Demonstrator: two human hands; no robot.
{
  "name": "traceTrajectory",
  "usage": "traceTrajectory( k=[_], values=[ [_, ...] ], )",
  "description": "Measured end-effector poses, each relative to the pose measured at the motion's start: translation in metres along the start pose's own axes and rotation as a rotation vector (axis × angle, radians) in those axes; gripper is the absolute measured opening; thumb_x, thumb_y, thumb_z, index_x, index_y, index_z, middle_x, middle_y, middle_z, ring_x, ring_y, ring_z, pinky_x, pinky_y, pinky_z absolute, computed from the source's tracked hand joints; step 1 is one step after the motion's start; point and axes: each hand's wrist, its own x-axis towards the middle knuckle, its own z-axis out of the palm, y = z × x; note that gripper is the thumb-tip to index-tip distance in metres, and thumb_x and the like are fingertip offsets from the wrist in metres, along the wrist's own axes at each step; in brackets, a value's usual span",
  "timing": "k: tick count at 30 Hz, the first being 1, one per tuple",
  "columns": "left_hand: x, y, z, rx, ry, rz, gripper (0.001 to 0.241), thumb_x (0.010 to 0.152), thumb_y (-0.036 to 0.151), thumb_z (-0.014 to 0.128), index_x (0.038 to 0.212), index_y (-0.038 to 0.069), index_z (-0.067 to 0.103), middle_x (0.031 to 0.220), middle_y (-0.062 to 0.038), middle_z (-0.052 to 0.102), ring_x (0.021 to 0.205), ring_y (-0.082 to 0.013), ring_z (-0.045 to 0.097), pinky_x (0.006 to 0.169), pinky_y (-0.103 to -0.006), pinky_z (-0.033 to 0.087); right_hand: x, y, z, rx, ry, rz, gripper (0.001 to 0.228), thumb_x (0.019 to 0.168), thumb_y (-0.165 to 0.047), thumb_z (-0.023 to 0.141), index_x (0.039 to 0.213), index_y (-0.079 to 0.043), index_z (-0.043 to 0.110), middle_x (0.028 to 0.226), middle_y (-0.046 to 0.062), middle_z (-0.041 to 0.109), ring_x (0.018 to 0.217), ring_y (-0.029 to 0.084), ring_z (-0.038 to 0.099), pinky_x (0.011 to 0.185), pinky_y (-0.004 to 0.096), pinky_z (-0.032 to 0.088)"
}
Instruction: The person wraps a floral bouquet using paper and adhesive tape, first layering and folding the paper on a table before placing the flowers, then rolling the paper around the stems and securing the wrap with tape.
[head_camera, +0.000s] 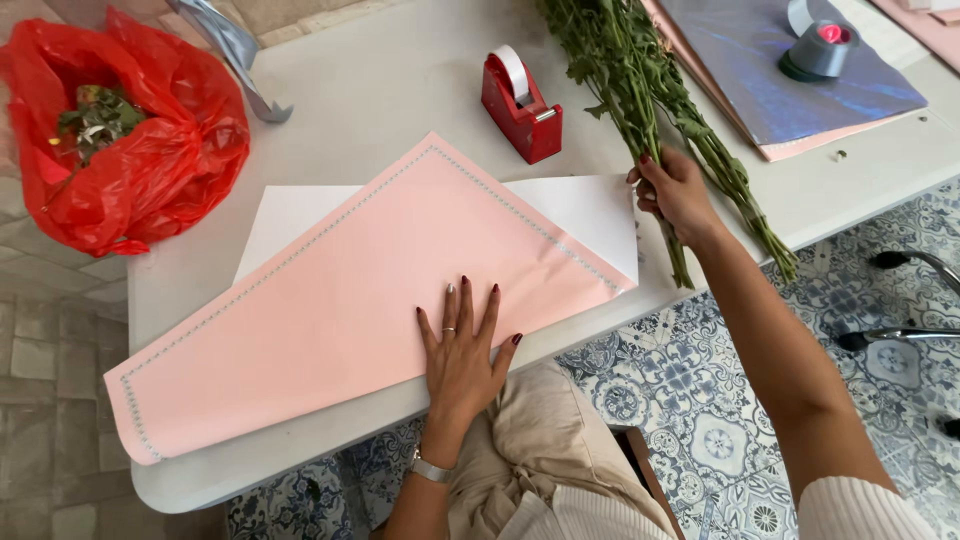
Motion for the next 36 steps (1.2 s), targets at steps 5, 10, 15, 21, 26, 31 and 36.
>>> traceTrajectory(
  k=[5,10,15,21,26,31,36],
  values=[
    [0.001,0.0,-0.003,-0.022,-0.002,-0.009,0.069,0.103,0.059,0.036,0.161,0.023,0.03,0.165,-0.022,0.025,0.154,-0.0377,0.017,0.115,-0.0726,0.001,-0.023,-0.021,0.027,0.615,-0.043,0.211,0.009,0.108,-0.012,0.045,0.103,-0.006,0.042,0.082,-0.002,0.037,0.058,-0.001,0.03,0.042,0.007,0.019],
    [0.0,0.0,-0.001,-0.034,-0.007,-0.006,0.07,0.103,0.06,0.036,0.162,0.024,0.028,0.166,-0.021,0.023,0.155,-0.0376,0.016,0.115,-0.073,0.001,-0.026,-0.005,0.029,-0.031,-0.014,0.058,0.012,0.112,-0.015,0.043,0.103,-0.007,0.045,0.076,-0.001,0.039,0.058,0.005,0.029,0.043,0.017,0.024],
    [0.001,-0.001,0.0,-0.031,0.007,0.0,0.07,0.102,0.06,0.038,0.161,0.024,0.029,0.166,-0.022,0.024,0.154,-0.0376,0.017,0.115,-0.0732,0.002,-0.033,-0.024,0.03,0.525,-0.184,0.183,0.02,0.109,-0.013,0.038,0.122,-0.002,0.048,0.075,-0.008,0.025,0.057,-0.002,0.022,0.041,0.007,0.016],
    [0.001,0.001,-0.004,-0.043,-0.022,-0.012,0.069,0.103,0.059,0.035,0.162,0.024,0.027,0.166,-0.021,0.022,0.155,-0.0376,0.016,0.115,-0.0727,0.0,-0.023,-0.028,0.045,0.447,-0.171,0.096,0.01,0.111,-0.014,0.04,0.113,-0.008,0.047,0.073,-0.008,0.022,0.055,0.0,0.022,0.041,0.01,0.017],
    [0.001,0.001,-0.003,-0.04,-0.03,-0.017,0.07,0.102,0.061,0.036,0.162,0.024,0.027,0.166,-0.021,0.022,0.155,-0.0374,0.015,0.115,-0.073,0.0,-0.035,-0.034,0.062,0.284,-0.149,0.06,0.007,0.111,-0.012,0.038,0.106,-0.011,0.042,0.074,-0.005,0.025,0.059,0.004,0.022,0.044,0.014,0.02],
    [0.002,0.001,-0.005,-0.069,-0.038,-0.03,0.069,0.103,0.059,0.037,0.161,0.024,0.029,0.167,-0.021,0.022,0.155,-0.0371,0.015,0.115,-0.0725,-0.001,-0.051,-0.025,0.082,0.235,-0.161,0.056,0.005,0.111,-0.013,0.04,0.106,-0.011,0.042,0.072,-0.005,0.026,0.057,0.004,0.025,0.043,0.015,0.019],
    [0.009,0.011,-0.001,-0.085,0.019,-0.022,0.069,0.1,0.057,0.044,0.159,0.024,0.035,0.164,-0.022,0.029,0.154,-0.0379,0.022,0.115,-0.0736,0.004,-0.082,-0.019,0.117,0.269,-0.21,-0.005,0.011,0.113,-0.014,0.036,0.114,-0.007,0.045,0.072,-0.001,0.031,0.054,0.007,0.03,0.039,0.017,0.027]
  ],
)
